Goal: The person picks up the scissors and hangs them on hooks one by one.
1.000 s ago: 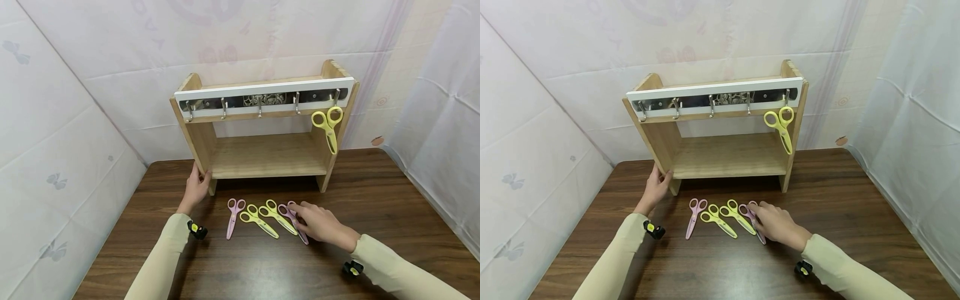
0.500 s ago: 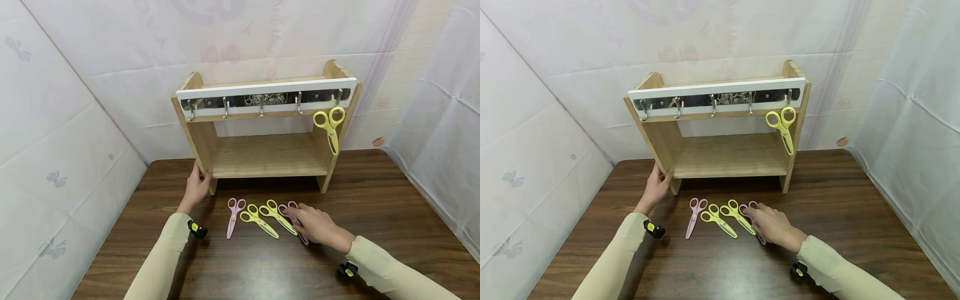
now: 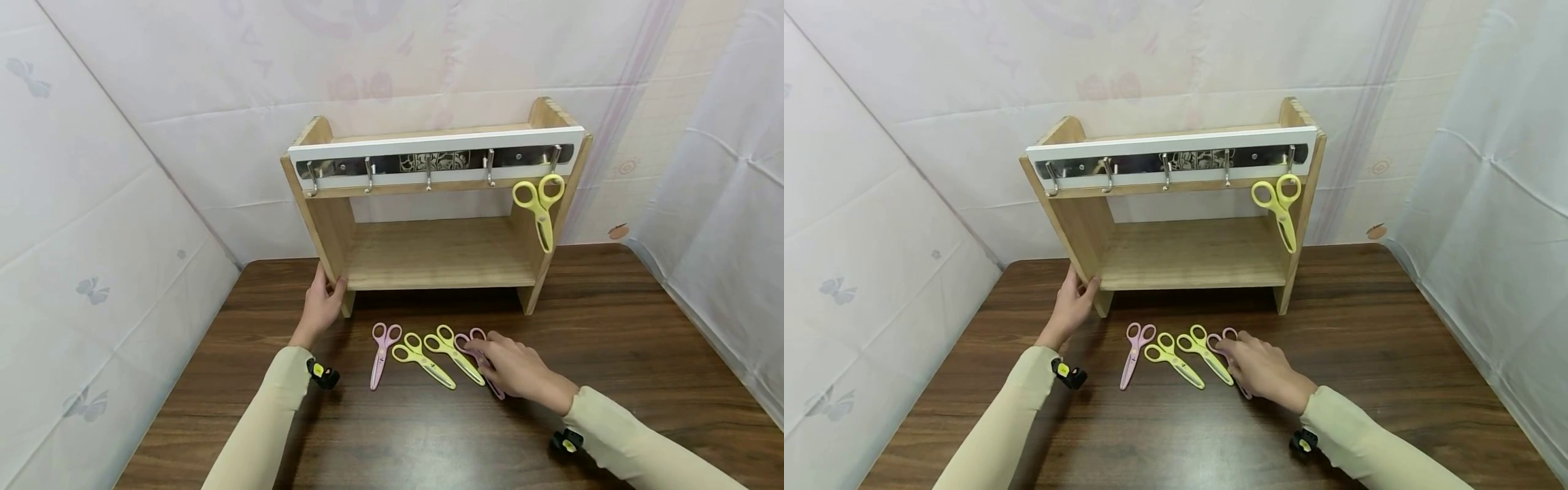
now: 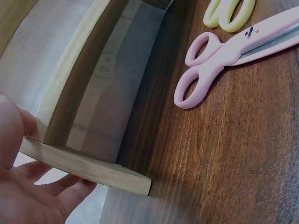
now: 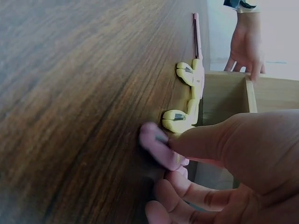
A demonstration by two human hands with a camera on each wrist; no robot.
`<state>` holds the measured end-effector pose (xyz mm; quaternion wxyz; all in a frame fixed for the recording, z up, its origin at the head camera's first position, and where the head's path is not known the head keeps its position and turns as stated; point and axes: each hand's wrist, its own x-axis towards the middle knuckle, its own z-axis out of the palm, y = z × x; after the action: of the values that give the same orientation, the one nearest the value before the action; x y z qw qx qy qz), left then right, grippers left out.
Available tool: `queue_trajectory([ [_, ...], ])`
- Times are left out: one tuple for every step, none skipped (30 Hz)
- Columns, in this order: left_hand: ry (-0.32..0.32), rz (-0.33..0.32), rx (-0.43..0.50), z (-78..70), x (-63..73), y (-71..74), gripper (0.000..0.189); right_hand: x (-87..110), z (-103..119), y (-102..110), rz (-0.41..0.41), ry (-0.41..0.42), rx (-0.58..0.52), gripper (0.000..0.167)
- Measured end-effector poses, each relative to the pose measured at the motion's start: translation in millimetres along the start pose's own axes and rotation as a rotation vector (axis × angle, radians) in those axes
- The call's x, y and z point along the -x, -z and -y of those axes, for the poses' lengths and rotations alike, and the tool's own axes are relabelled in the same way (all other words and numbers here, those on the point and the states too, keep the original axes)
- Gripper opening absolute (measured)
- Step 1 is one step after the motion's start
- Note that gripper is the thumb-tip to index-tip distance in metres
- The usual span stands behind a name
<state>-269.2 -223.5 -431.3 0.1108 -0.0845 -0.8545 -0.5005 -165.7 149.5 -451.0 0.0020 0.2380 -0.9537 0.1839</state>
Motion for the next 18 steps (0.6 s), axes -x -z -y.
queue_trajectory([
  [0.0, 0.0, -0.001, -0.1, 0.1, 0.1, 0.056, -0.1, 0, 0, 0.001, -0.001, -0.002, 0.035],
  [0.001, 0.0, -0.001, -0.1, 0.2, 0.3, 0.056, 0.0, 0, 1, 0.0, 0.001, 0.004, 0.035],
  [0.001, -0.001, -0.003, -0.1, 0.2, 0.4, 0.055, 0.1, 0, 2, -0.002, 0.003, 0.009, 0.035],
  [0.0, -0.001, -0.004, 0.0, 0.3, 0.3, 0.055, 0.4, 0, 2, -0.004, 0.003, 0.016, 0.035],
  [0.001, -0.002, -0.005, 0.1, 0.3, 0.3, 0.055, 0.9, 0, 3, -0.008, 0.004, 0.024, 0.036],
  [0.001, -0.003, -0.005, 0.2, 0.3, 0.2, 0.055, 1.4, -1, 3, -0.012, 0.004, 0.029, 0.036],
  [0.0, -0.005, -0.005, 0.3, 0.2, 0.2, 0.054, 1.9, -2, 4, -0.019, 0.007, 0.036, 0.036],
  [0.0, -0.006, -0.004, 0.4, 0.1, 0.2, 0.054, 2.4, -3, 4, -0.029, 0.01, 0.044, 0.037],
  [0.0, -0.007, -0.004, 0.5, 0.0, 0.3, 0.054, 2.7, -4, 5, -0.037, 0.012, 0.048, 0.037],
  [0.0, -0.008, -0.004, 0.5, -0.1, 0.3, 0.054, 3.0, -5, 5, -0.045, 0.013, 0.056, 0.039],
  [0.0, -0.007, -0.003, 0.4, -0.2, 0.4, 0.054, 3.2, -7, 5, -0.054, 0.018, 0.06, 0.039],
  [-0.001, -0.007, -0.002, 0.3, -0.3, 0.5, 0.054, 3.3, -8, 5, -0.061, 0.022, 0.061, 0.038],
  [-0.001, -0.006, -0.003, 0.1, -0.3, 0.5, 0.055, 3.6, -10, 6, -0.068, 0.027, 0.065, 0.038],
  [-0.001, -0.005, -0.004, 0.0, -0.2, 0.6, 0.055, 3.6, -11, 6, -0.073, 0.027, 0.069, 0.037],
  [-0.003, -0.003, -0.007, -0.1, -0.2, 0.7, 0.055, 3.7, -13, 6, -0.077, 0.026, 0.071, 0.036],
  [-0.004, -0.002, -0.008, -0.2, -0.2, 0.8, 0.055, 3.9, -15, 7, -0.082, 0.025, 0.073, 0.036],
  [-0.005, -0.002, -0.01, -0.2, -0.1, 0.8, 0.056, 4.0, -16, 7, -0.084, 0.022, 0.072, 0.035],
  [-0.006, -0.002, -0.012, -0.2, -0.1, 0.9, 0.056, 4.1, -17, 8, -0.083, 0.017, 0.072, 0.034],
])
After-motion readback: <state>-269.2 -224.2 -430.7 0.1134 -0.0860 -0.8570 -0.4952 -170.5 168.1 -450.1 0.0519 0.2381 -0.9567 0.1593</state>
